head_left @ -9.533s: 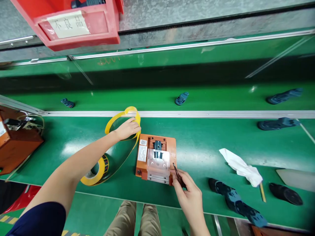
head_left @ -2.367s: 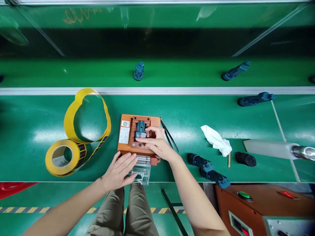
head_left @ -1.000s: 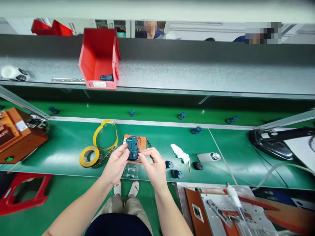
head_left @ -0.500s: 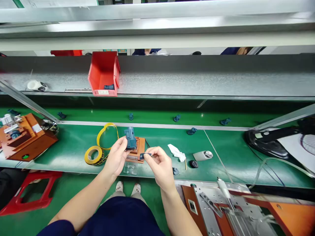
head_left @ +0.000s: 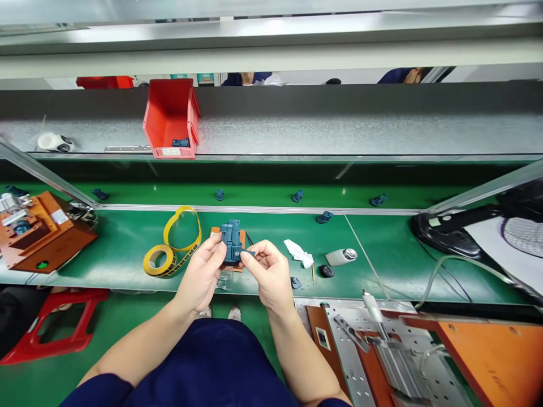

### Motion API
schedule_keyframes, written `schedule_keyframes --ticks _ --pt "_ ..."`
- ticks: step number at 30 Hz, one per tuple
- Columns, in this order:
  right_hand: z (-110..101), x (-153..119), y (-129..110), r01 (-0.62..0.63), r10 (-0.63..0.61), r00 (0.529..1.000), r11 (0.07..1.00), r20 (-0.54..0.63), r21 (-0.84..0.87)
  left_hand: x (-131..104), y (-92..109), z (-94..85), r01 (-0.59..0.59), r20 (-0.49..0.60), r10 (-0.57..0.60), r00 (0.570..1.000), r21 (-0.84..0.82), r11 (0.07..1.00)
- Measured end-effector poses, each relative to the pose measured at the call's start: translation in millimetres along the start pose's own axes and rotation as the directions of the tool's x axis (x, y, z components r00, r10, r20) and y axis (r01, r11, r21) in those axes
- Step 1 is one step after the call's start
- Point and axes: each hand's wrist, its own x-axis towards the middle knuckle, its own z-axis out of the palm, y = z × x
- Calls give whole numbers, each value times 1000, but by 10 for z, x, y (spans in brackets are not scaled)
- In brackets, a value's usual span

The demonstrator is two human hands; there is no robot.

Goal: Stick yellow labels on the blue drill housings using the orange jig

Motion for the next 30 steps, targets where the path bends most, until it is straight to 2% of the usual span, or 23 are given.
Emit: schedule_keyframes --ticks 11,24,30 --pt "24 -9 -55 -53 53 998 998 23 14 -30 13 -30 11 30 -11 999 -13 1000" --pt "75 -34 -64 -75 75 997 997 15 7 -65 22 -64 46 -23 -47 999 -43 998" --pt "90 -53 -77 -103 102 995 994 15 23 -94 4 -95 17 50 -17 999 12 1000"
